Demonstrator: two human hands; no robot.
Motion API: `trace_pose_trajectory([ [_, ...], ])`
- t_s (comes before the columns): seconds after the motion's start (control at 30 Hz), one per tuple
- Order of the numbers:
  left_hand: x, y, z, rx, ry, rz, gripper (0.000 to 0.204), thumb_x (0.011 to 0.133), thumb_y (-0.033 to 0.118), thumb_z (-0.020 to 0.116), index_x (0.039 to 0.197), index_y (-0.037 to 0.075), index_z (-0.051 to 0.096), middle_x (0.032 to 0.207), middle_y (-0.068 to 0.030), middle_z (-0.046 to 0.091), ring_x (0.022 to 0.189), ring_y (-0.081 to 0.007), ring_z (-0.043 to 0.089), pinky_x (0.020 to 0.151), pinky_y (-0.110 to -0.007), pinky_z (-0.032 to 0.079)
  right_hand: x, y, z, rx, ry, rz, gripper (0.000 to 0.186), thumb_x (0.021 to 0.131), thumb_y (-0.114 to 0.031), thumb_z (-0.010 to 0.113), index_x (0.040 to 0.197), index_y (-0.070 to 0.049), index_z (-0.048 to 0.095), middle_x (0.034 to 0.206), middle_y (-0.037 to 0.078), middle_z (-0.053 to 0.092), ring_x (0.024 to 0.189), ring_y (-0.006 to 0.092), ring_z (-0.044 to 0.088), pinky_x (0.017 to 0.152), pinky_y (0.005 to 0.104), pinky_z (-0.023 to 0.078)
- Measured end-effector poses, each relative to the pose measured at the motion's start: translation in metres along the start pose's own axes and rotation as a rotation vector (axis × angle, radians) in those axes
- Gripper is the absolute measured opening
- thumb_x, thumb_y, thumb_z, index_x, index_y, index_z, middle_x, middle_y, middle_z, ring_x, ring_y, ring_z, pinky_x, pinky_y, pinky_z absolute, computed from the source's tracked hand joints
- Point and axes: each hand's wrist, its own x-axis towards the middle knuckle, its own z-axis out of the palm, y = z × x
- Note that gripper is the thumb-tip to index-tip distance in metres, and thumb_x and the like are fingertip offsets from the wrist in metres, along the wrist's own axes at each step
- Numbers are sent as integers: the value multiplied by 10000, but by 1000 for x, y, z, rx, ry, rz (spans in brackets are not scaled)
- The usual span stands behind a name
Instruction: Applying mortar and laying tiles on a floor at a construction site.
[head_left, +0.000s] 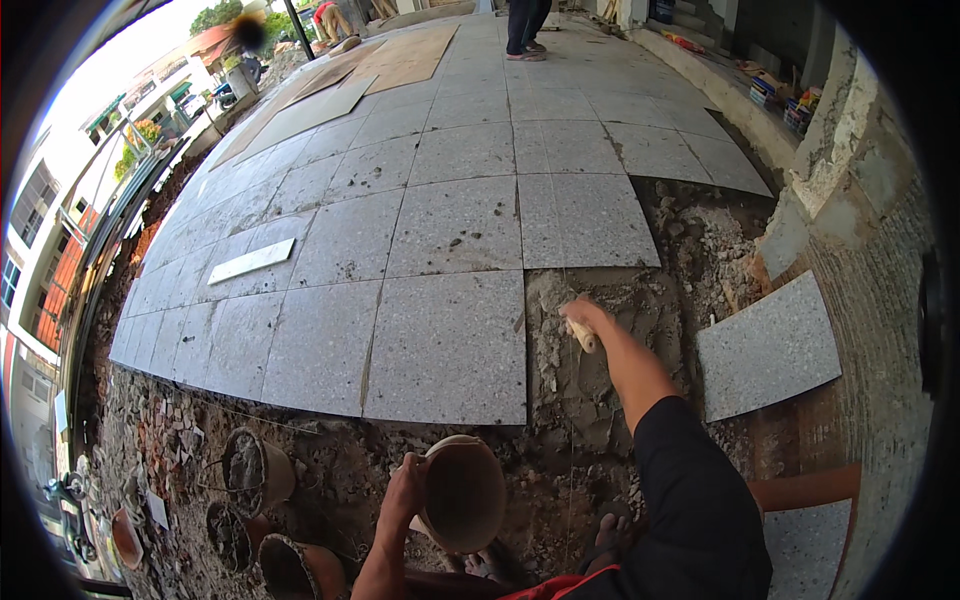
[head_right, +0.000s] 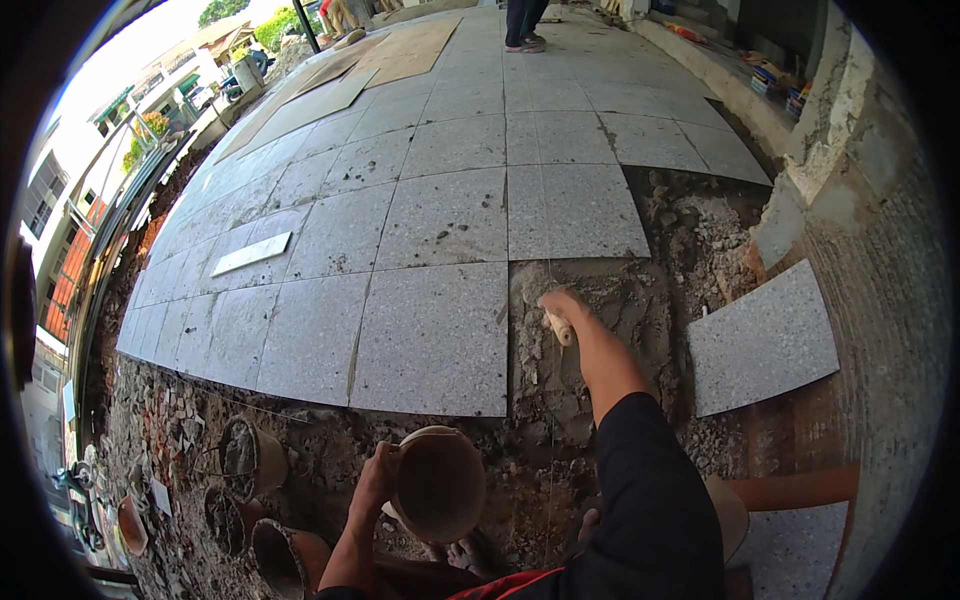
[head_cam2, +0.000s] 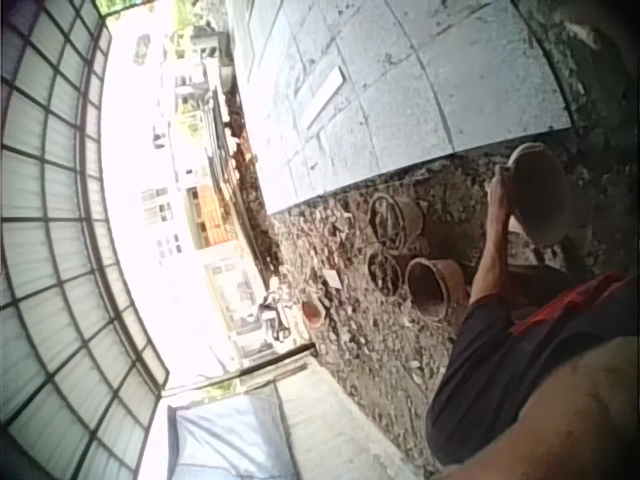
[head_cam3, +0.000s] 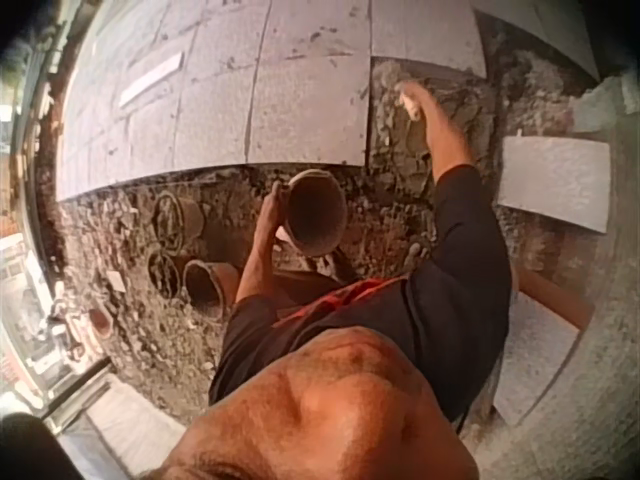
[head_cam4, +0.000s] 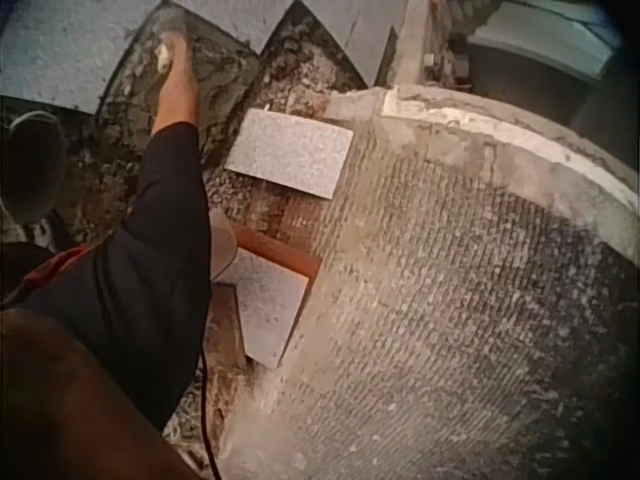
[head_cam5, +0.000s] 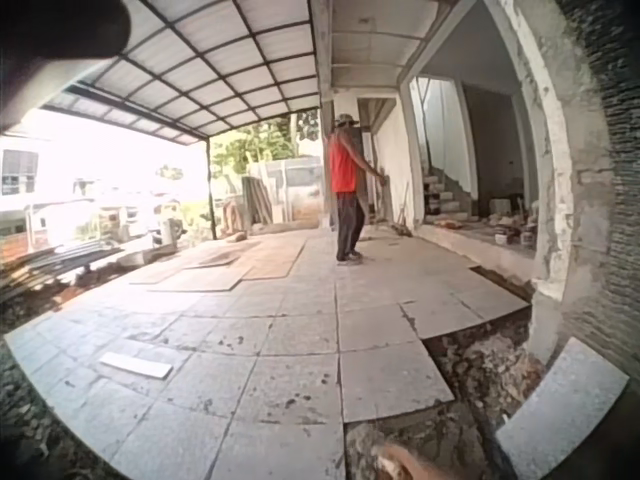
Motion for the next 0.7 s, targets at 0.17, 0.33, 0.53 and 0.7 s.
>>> trace_pose_trajectory([
  [0.17, 5, -1, -13, -58, 108, -50, 195, 850, 192, 457, 842, -2, 454, 785, -244, 569, 789, -407, 551, 641, -423, 425, -9, 14, -40, 51, 72, 152, 269, 787, -255, 483, 723, -3, 553, 596, 109, 558, 488, 218, 527, 504, 397, 431],
  [0.33, 12, -8, -15, -159, 118, -114, 223, 846, 227, 456, 843, 4, 449, 784, -235, 562, 767, -382, 557, 644, -406, 418, 13, 86, -98, 189, 258, 85, 262, 768, -252, 489, 742, 7, 520, 574, 128, 535, 501, 238, 514, 508, 405, 421],
  [0.53, 13, -27, -15, -124, 152, -124, 204, 844, 210, 450, 835, 6, 447, 766, -236, 561, 756, -381, 561, 639, -403, 420, -20, 106, -108, 358, 325, 197, 228, 765, -217, 502, 702, 0, 529, 565, 115, 531, 477, 222, 511, 464, 373, 415],
  [0.7, 13, -22, -25, -186, 171, -112, 179, 846, 185, 445, 838, 6, 446, 750, -233, 560, 755, -394, 555, 632, -407, 417, -74, 124, -111, 106, 177, 166, 310, 762, -263, 497, 904, 10, 538, 681, 141, 573, 596, 264, 569, 559, 402, 460],
])
